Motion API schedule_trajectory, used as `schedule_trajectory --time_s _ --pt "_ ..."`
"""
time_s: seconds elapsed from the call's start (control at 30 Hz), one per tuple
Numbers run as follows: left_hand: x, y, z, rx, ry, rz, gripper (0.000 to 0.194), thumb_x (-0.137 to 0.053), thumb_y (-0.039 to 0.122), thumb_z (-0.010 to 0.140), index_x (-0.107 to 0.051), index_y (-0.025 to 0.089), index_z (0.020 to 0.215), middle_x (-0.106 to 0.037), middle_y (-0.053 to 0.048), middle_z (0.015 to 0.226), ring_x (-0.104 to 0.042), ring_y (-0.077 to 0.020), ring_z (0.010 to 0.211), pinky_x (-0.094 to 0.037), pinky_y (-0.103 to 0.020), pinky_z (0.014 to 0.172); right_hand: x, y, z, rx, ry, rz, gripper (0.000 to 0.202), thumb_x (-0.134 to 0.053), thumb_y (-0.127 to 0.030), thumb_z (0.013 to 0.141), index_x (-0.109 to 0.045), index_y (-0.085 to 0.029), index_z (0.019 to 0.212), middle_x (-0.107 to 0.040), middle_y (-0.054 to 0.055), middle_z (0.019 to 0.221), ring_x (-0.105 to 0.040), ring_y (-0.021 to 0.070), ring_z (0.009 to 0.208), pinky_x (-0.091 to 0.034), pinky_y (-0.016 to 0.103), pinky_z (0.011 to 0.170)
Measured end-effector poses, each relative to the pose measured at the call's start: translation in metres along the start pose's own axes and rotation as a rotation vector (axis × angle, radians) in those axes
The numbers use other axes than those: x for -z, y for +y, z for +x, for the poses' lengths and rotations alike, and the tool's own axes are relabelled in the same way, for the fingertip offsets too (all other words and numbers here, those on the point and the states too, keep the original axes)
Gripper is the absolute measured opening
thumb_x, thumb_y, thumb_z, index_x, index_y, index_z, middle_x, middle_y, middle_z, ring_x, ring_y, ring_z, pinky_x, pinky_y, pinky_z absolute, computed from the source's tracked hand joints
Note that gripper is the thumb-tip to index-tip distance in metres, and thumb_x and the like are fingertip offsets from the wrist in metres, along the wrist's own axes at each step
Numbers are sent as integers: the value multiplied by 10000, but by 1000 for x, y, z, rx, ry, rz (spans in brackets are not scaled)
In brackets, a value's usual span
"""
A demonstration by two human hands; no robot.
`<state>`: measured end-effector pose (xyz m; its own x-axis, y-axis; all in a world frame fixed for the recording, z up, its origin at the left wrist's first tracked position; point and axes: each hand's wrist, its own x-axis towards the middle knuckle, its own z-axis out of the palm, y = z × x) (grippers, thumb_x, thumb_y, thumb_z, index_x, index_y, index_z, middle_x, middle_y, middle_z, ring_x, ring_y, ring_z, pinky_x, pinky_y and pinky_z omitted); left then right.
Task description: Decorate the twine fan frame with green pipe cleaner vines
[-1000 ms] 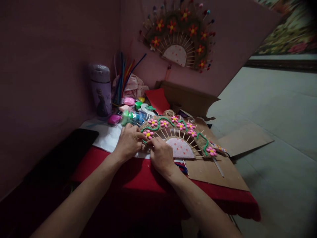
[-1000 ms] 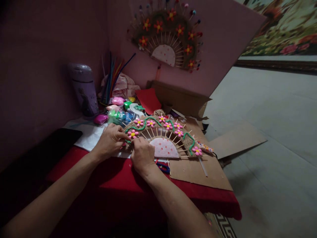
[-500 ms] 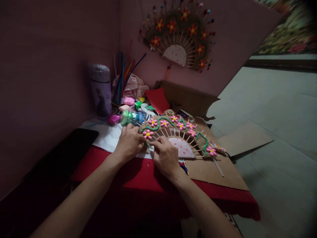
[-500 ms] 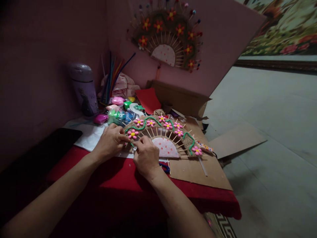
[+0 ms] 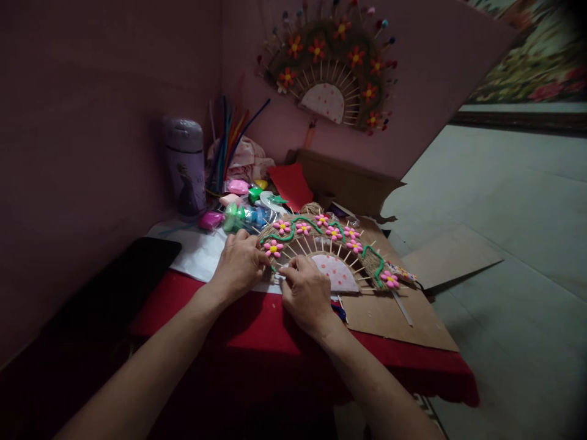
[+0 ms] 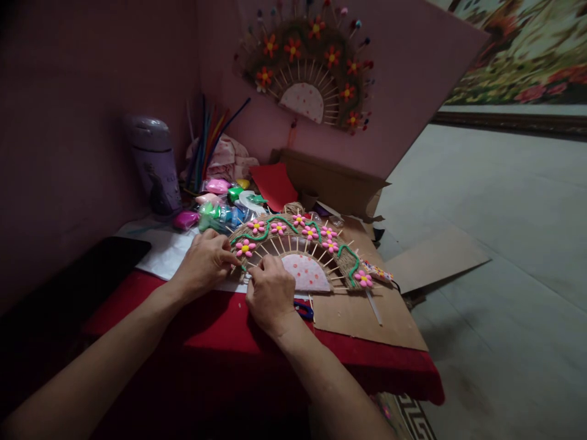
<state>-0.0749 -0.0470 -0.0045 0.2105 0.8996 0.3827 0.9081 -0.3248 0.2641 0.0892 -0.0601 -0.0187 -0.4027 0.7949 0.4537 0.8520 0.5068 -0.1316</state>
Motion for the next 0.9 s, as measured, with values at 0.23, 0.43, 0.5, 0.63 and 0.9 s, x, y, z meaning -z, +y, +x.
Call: schedule_trajectory --time_s 0.23,0.43,0.5,0.63,0.9 --pt "-2 -1 -1 -11 23 -18 223 -574 176 737 -766 289 739 -628 -68 810 -442 -243 873 -328 -379 780 -5 -4 3 55 -35 -5 153 -538 -167 811 -681 -212 839 -578 48 875 -488 182 868 -382 292 701" --pt "-2 -2 -1 -49 34 -62 261 -569 149 747 -765 320 766 -631 -57 819 -447 -233 876 -330 -378 792 -6 -2 2 44 -35 22 161 -550 -163 802 -686 -213 873 -595 45 865 -503 179 866 -385 285 708" --pt "-2 -1 -1 -54 13 -41 250 -571 167 760 -766 323 754 -633 -62 821 -448 -238 883 -327 -383 786 -6 -1 1 16 -12 32 174 -546 -160 801 -693 -218 875 -601 42 854 -508 176 853 -382 283 703" --pt "-3 -1 -1 -46 16 -23 255 -577 163 757 -766 335 755 -633 -57 815 -449 -241 878 -328 -378 765 -4 -1 1 -6 24 46 194 -538 -141 793 -698 -219 870 -605 43 850 -512 174 843 -377 279 697" --pt "-4 -2 -1 -39 23 -31 235 -573 164 749 -766 299 746 -631 -56 800 -454 -238 865 -335 -373 761 -5 -5 -1 77 -45 0 183 -539 -191 822 -696 -236 906 -602 41 834 -492 188 843 -351 288 663"
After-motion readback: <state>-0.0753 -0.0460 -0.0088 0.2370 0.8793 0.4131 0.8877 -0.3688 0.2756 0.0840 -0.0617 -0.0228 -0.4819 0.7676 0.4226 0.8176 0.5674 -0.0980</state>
